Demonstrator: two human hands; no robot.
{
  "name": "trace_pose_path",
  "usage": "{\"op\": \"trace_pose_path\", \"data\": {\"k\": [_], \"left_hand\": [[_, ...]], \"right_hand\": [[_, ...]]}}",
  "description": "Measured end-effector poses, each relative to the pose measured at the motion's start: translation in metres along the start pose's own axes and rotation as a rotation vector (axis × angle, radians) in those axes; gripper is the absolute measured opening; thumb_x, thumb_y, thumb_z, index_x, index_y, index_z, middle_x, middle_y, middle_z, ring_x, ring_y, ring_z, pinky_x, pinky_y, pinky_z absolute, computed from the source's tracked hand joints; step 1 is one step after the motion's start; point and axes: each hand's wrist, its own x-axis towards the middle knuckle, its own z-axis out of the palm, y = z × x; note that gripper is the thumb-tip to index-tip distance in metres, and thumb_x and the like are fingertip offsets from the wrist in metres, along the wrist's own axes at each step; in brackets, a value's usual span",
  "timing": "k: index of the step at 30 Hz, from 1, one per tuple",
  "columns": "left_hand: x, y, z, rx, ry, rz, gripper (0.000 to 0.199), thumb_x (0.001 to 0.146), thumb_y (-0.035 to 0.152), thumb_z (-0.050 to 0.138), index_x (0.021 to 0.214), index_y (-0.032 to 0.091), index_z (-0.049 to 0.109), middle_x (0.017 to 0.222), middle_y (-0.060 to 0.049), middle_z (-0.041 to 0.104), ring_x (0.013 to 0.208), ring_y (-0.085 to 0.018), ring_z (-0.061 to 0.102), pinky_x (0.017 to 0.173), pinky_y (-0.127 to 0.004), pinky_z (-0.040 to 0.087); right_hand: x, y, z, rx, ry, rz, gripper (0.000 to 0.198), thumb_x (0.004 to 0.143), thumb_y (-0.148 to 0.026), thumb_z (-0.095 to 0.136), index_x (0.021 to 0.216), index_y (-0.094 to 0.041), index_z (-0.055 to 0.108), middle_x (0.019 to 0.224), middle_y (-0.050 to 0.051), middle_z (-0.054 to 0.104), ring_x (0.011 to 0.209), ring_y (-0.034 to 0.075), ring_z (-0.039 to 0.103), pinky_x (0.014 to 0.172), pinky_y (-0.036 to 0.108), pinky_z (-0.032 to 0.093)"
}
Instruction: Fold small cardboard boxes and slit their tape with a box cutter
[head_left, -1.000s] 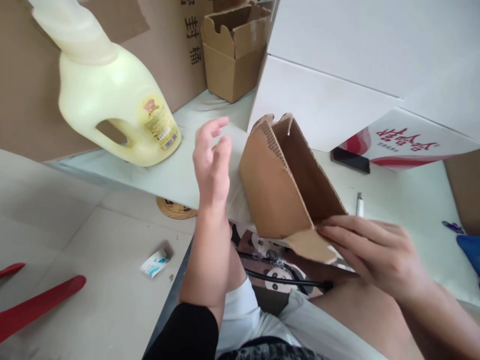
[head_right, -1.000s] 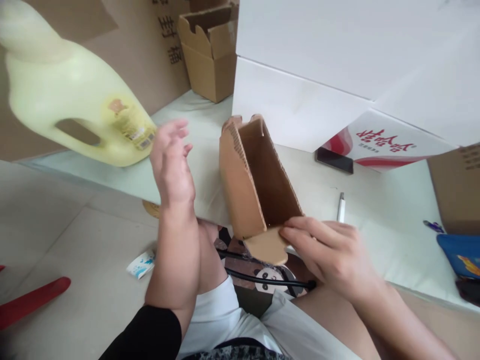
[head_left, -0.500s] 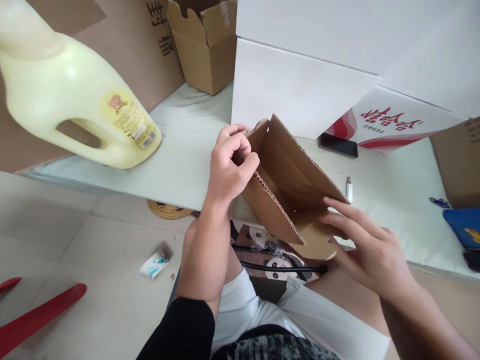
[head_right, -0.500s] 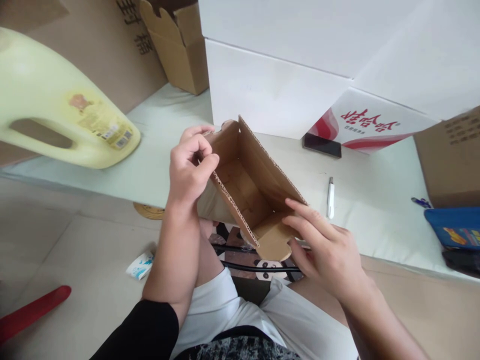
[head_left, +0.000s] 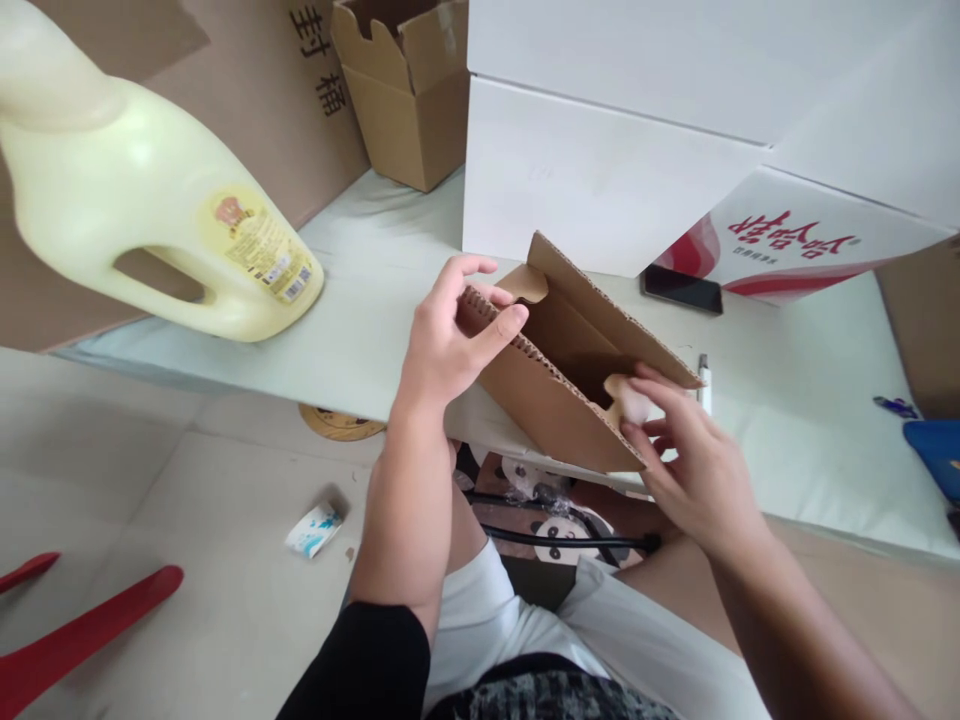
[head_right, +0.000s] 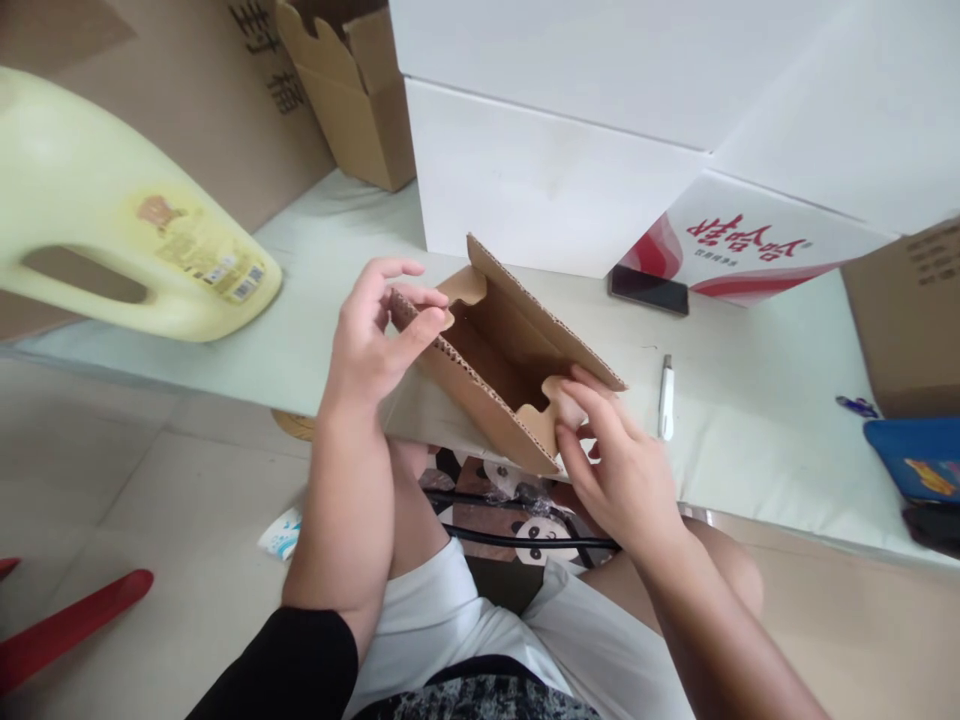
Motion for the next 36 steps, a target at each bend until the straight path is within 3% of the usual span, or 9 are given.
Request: {"op": "trace_pose_path", "data": {"k": [4, 7, 9, 14, 20, 26, 30, 32, 36], "left_hand": [[0.003, -0.013, 0.007, 0.036, 0.003, 0.080, 0.042, 0.070, 0.039, 0.091, 0.104, 0.026, 0.071, 0.092, -0.002, 0.074, 0.085, -0.018, 0.070, 0.083, -0.030, 0.055], [0.006, -0.019, 0.012, 0.052, 0.035, 0.135, 0.041, 0.071, 0.041, 0.091, 0.103, 0.026, 0.070, 0.103, -0.004, 0.073, 0.103, -0.022, 0.070, 0.098, -0.035, 0.053], [0.008, -0.022, 0.014, 0.085, 0.035, 0.171, 0.039, 0.072, 0.039, 0.091, 0.103, 0.027, 0.070, 0.110, -0.005, 0.072, 0.114, -0.025, 0.067, 0.106, -0.040, 0.051], [0.012, -0.035, 0.014, 0.227, 0.015, 0.317, 0.030, 0.079, 0.032, 0.083, 0.106, 0.027, 0.070, 0.118, -0.007, 0.068, 0.121, -0.028, 0.062, 0.113, -0.046, 0.047], [0.012, -0.049, 0.016, 0.337, 0.023, 0.371, 0.027, 0.087, 0.032, 0.075, 0.113, 0.028, 0.072, 0.133, -0.009, 0.061, 0.135, -0.029, 0.054, 0.120, -0.048, 0.042], [0.012, -0.047, 0.021, 0.359, -0.001, 0.276, 0.014, 0.088, 0.020, 0.067, 0.093, 0.025, 0.080, 0.132, -0.009, 0.062, 0.124, -0.028, 0.061, 0.106, -0.045, 0.052], [0.011, -0.044, 0.022, 0.294, 0.069, 0.182, 0.017, 0.083, 0.016, 0.068, 0.089, 0.024, 0.081, 0.129, -0.008, 0.064, 0.107, -0.024, 0.067, 0.089, -0.040, 0.057], [0.010, -0.043, 0.023, 0.279, 0.093, 0.163, 0.017, 0.082, 0.016, 0.069, 0.088, 0.024, 0.082, 0.127, -0.008, 0.065, 0.105, -0.024, 0.067, 0.085, -0.038, 0.057], [0.010, -0.041, 0.026, 0.280, 0.138, 0.105, 0.021, 0.080, 0.013, 0.067, 0.086, 0.025, 0.083, 0.123, -0.006, 0.067, 0.086, -0.019, 0.066, 0.077, -0.035, 0.054]], "right_hand": [[-0.003, 0.006, 0.006, 0.140, 0.011, -0.003, 0.011, 0.097, -0.025, 0.058, 0.101, -0.024, 0.069, 0.123, 0.011, 0.074, 0.080, 0.019, 0.075, 0.053, 0.029, 0.059], [-0.013, 0.016, 0.009, 0.283, 0.282, 0.100, 0.009, 0.097, -0.026, 0.059, 0.099, -0.027, 0.067, 0.102, 0.007, 0.072, 0.063, 0.016, 0.066, 0.050, 0.032, 0.055], [-0.017, 0.024, 0.011, 0.339, 0.409, 0.157, 0.020, 0.098, -0.032, 0.057, 0.117, -0.031, 0.064, 0.112, 0.008, 0.070, 0.078, 0.021, 0.070, 0.064, 0.040, 0.061], [-0.012, 0.030, 0.018, 0.409, 0.095, 0.040, 0.064, 0.099, -0.046, 0.054, 0.158, -0.032, 0.033, 0.156, 0.015, 0.050, 0.142, 0.036, 0.053, 0.109, 0.061, 0.051], [-0.013, 0.020, 0.030, 0.315, 0.001, -0.123, 0.052, 0.093, -0.040, 0.067, 0.142, -0.028, 0.057, 0.153, 0.015, 0.053, 0.142, 0.037, 0.053, 0.114, 0.059, 0.048], [-0.022, 0.026, 0.035, 0.300, -0.001, -0.088, 0.053, 0.094, -0.044, 0.064, 0.144, -0.031, 0.055, 0.158, 0.014, 0.046, 0.147, 0.038, 0.046, 0.115, 0.061, 0.046], [-0.037, 0.044, 0.047, 0.473, 0.042, 0.027, 0.063, 0.099, -0.056, 0.048, 0.156, -0.033, 0.037, 0.168, 0.014, 0.030, 0.154, 0.039, 0.035, 0.115, 0.066, 0.043], [-0.043, 0.052, 0.057, 0.555, 0.019, 0.117, 0.068, 0.099, -0.055, 0.048, 0.160, -0.032, 0.027, 0.164, 0.017, 0.038, 0.149, 0.036, 0.045, 0.113, 0.064, 0.046], [-0.045, 0.054, 0.073, 0.504, -0.131, 0.268, 0.058, 0.097, -0.045, 0.060, 0.149, -0.025, 0.043, 0.145, 0.019, 0.058, 0.138, 0.031, 0.057, 0.114, 0.058, 0.047]]}}
